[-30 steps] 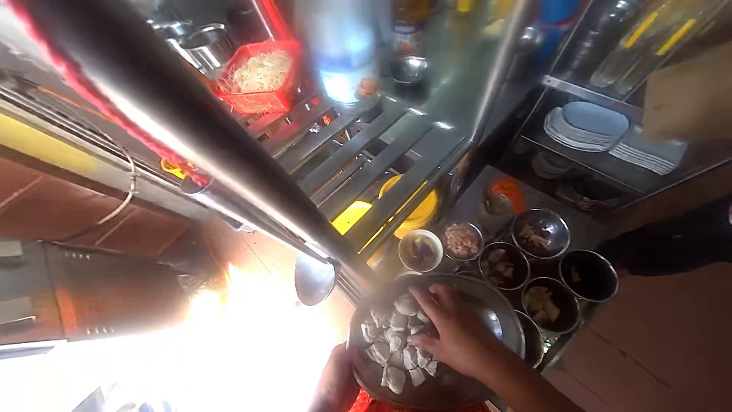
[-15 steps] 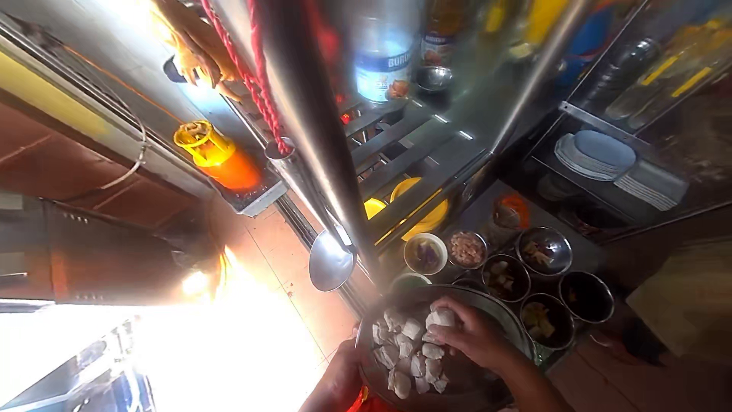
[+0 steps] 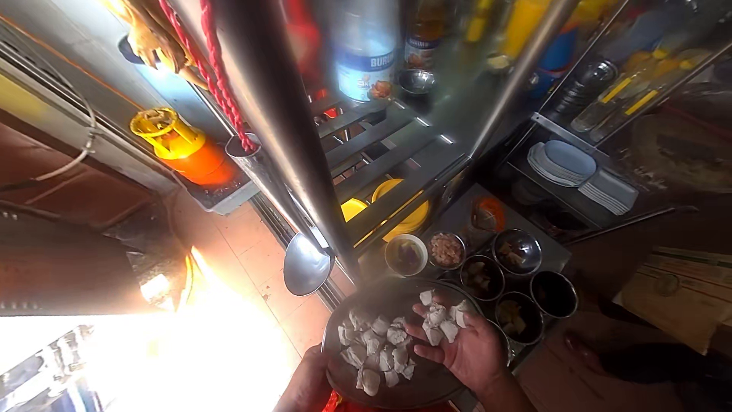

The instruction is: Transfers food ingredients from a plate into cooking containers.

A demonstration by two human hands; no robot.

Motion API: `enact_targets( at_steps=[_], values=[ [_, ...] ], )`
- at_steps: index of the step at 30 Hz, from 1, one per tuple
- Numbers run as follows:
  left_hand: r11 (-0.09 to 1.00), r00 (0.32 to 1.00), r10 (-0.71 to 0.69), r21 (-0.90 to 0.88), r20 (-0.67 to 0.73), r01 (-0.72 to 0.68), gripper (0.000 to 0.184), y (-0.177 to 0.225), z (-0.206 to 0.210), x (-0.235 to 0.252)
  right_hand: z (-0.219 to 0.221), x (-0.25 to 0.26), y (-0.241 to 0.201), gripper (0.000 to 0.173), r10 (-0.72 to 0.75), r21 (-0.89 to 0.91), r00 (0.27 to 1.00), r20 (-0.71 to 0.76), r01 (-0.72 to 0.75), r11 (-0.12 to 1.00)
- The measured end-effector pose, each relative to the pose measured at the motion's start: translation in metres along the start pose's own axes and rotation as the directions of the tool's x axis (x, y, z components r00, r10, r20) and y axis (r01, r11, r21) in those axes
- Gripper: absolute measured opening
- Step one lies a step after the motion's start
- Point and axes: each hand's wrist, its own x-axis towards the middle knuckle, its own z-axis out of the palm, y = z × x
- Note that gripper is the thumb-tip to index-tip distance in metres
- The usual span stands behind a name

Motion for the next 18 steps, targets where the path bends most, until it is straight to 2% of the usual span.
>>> enact_targets(
  at_steps=[4, 13, 18],
  values=[
    [1.0, 1.0, 0.005, 0.001, -0.007, -0.005, 0.02, 0.0, -0.001, 0.003, -0.002, -0.005, 0.0, 0.06, 0.008, 0.065, 1.0, -0.005, -0.008, 0.998],
    [1.0, 1.0, 0.012, -0.009, 0.004, -0.012, 0.023, -0.003, -0.004, 0.008, -0.01, -0.016, -0.004, 0.062, -0.018, 0.067, 0.998, -0.056, 0.022, 0.997],
    [1.0, 1.0, 0.006, 0.009, -0.012, -0.006, 0.024, 0.001, -0.005, 0.006, -0.005, -0.02, -0.013, 0.051, -0.123, -0.197, 0.978, -0.167, 0.089, 0.976]
  ],
)
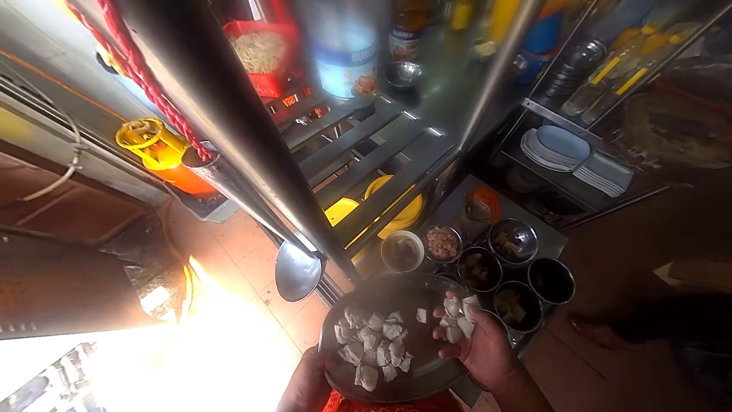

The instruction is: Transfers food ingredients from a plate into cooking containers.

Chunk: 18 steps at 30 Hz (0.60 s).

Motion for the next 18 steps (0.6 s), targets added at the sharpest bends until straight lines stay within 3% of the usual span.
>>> enact_targets(
  at_steps=[7, 10, 12, 14, 16, 18],
  values=[
    [1.0, 1.0, 0.008, 0.008, 0.002, -0.008, 0.026, 0.001, 0.006, 0.001, 0.01, 0.0, -0.019, 0.053, 0.006, -0.056, 0.999, -0.049, -0.009, 0.998],
    [1.0, 1.0, -0.001, -0.002, 0.016, 0.001, 0.025, 0.001, 0.006, 0.001, 0.013, 0.0, -0.023, 0.049, -0.06, -0.33, 0.99, -0.13, 0.014, 0.944],
    [1.0, 1.0, -0.001, -0.01, 0.03, 0.002, 0.023, 0.0, 0.004, 0.002, 0.016, 0.003, -0.023, 0.046, -0.186, -0.695, 0.968, -0.166, 0.019, 0.719],
    [1.0, 0.999, 0.004, -0.014, 0.036, -0.003, 0.023, -0.001, 0.003, 0.002, 0.016, 0.01, -0.018, 0.045, -0.282, -0.969, 0.953, -0.111, -0.041, 0.242],
    [1.0, 1.0, -0.004, -0.001, -0.002, 0.004, 0.023, -0.002, 0.001, -0.001, 0.026, 0.016, -0.003, 0.044, -0.297, -0.985, 0.954, -0.05, -0.097, -0.143],
    [0.999, 0.999, -0.01, 0.05, -0.033, 0.012, 0.022, -0.003, 0.002, -0.002, 0.035, 0.021, 0.014, 0.045, -0.312, -0.928, 0.949, -0.036, -0.148, -0.341]
  ],
)
